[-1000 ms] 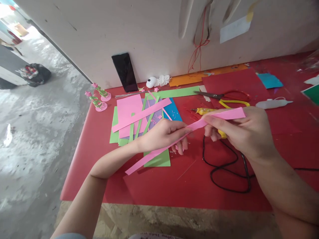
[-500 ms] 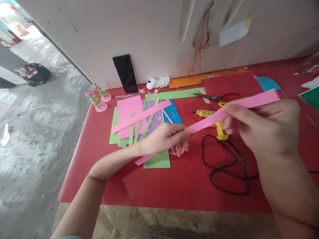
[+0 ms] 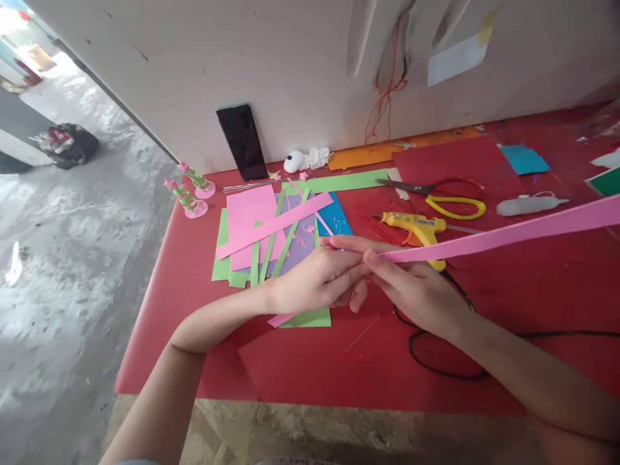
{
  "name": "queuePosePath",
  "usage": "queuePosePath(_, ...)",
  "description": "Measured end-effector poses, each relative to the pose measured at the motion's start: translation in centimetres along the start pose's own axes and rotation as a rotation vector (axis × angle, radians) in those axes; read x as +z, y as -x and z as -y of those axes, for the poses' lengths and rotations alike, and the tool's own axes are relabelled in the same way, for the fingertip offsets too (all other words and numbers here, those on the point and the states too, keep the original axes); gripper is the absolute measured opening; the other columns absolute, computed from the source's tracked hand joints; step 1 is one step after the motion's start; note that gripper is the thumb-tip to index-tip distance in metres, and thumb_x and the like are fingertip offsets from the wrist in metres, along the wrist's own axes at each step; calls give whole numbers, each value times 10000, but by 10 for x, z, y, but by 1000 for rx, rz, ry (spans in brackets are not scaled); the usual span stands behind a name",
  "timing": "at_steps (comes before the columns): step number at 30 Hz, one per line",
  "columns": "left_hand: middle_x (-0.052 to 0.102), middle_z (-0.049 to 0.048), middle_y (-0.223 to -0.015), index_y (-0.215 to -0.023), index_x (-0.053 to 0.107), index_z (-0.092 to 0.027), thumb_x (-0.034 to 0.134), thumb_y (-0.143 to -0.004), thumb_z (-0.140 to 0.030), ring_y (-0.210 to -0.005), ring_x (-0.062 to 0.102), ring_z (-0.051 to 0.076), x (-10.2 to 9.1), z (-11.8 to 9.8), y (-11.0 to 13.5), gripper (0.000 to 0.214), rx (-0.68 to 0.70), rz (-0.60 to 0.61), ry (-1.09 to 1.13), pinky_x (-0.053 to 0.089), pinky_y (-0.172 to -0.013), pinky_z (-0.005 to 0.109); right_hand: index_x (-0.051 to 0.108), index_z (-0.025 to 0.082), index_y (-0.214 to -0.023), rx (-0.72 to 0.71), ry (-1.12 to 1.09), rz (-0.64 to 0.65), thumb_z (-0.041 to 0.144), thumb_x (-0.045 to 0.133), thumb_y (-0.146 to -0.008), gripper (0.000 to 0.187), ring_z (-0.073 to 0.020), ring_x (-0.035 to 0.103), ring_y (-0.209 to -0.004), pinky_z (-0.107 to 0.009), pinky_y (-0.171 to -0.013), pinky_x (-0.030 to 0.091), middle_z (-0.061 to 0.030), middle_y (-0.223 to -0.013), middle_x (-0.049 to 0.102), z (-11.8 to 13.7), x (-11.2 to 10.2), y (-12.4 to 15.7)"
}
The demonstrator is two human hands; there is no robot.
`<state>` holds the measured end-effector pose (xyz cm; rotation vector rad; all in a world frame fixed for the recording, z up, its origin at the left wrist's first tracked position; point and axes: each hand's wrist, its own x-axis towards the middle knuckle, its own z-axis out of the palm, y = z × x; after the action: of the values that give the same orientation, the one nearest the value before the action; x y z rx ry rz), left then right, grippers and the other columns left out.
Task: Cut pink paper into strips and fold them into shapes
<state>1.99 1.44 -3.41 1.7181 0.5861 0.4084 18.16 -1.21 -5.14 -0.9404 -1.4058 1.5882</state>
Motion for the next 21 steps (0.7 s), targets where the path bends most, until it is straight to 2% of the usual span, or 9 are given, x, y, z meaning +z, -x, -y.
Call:
queuePosePath(3,513,-45,-536,-704,466,-170,318,-977,-264,-404,377,24,1,-2,1,324,1,35,61,401,-458,162,758,351,-1008,59,-169,25,481,575,-893,252,-210,591,-1195,-387,-1036,496,-6,-1171,708,6,-2,4)
queuePosePath(6,484,-65,-529,-798,492,-163,342,-979,-275,-411,382,22,0,-3,3,261,-12,58,122,374,-438,148,782,343,-938,-5,-241,-74,446,619,-873,204,-208,631,-1131,-344,-919,558,-2,-1124,733,18,-14,7)
queuePosePath(9,477,-67,-523,-822,501,-157,357,-983,-309,-420,384,22,-2,-3,3,264,-43,79,169,336,-407,137,792,314,-915,-116,-164,-219,423,626,-870,204,-210,585,-1220,-346,-993,511,7,-1140,730,32,-31,7)
queuePosePath(11,479,-67,-522,-807,502,-155,369,-983,-328,-405,365,16,-4,-4,3,281,-64,89,205,317,-390,135,787,331,-904,-152,-117,-294,379,546,-927,246,-210,567,-1251,-387,-1010,494,32,-1180,712,39,-44,6)
queuePosePath(15,499,-58,-525,-737,498,-155,399,-977,-348,-383,376,10,-7,-4,2,323,-109,93,301,315,-375,135,779,341,-839,-172,-109,-418,233,321,-1013,502,-154,611,-1185,-395,-988,478,55,-1147,726,45,-67,0)
queuePosePath(18,527,-45,-512,-663,494,-152,457,-953,-403,-371,427,16,-10,-2,1,386,-181,127,387,358,-376,140,781,307,-832,-205,-119,-527,282,206,-1035,610,-161,650,-1096,-405,-948,472,20,-1115,738,49,-83,-2)
queuePosePath(20,536,-43,-478,-631,480,-157,501,-923,-441,-345,464,34,-12,1,1,408,-213,108,473,397,-370,157,782,282,-908,-295,-78,-597,363,244,-1025,557,-176,636,-1106,-381,-923,478,-12,-1105,730,51,-88,-2)
queuePosePath(21,544,-40,-461,-619,466,-162,513,-911,-451,-338,487,47,-13,2,0,414,-215,90,524,413,-370,165,778,276,-943,-306,-67,-574,429,321,-999,485,-188,626,-1114,-365,-898,487,-27,-1086,725,51,-86,-3)
